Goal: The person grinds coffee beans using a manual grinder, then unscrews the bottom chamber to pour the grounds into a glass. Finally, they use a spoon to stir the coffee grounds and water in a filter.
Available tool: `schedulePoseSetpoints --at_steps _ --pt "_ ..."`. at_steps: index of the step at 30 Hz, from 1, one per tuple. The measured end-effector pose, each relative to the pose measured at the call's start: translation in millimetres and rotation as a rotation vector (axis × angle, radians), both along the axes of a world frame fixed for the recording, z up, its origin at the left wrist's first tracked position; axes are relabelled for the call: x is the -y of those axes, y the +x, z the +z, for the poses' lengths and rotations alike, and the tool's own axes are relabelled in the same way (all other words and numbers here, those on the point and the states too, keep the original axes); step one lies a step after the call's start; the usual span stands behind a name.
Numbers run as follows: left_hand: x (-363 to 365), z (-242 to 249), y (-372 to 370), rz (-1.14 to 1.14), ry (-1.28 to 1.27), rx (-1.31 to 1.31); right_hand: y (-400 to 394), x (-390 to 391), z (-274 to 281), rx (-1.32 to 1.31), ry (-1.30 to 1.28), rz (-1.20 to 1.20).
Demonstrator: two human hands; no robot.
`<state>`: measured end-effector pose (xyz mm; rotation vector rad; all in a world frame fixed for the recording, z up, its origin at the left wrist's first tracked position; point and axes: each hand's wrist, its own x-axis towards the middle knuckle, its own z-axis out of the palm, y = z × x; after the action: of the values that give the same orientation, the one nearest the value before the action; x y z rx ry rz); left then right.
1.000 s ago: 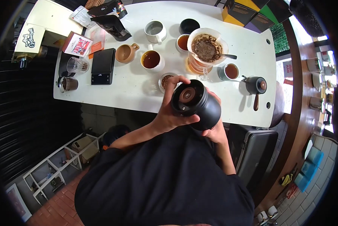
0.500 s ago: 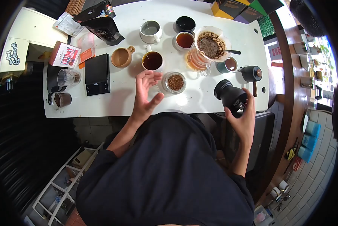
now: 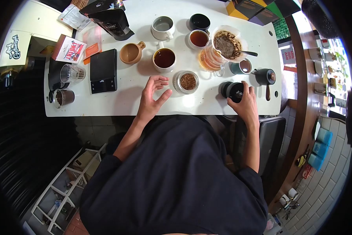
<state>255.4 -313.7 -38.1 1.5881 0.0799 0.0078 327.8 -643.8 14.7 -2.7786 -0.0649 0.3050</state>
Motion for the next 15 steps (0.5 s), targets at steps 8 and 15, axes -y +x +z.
schedulePoseSetpoints --at_steps 8,15 --pt "-4.4 -2.6 -12.5 0.086 -0.017 -0.007 11.6 0.8 -2.1 -0.024 -0.066 0.066" --pt "-35.9 -11.1 -23.4 0.347 0.015 0.029 18.1 0.3 -5.1 -0.054 -0.086 0.11"
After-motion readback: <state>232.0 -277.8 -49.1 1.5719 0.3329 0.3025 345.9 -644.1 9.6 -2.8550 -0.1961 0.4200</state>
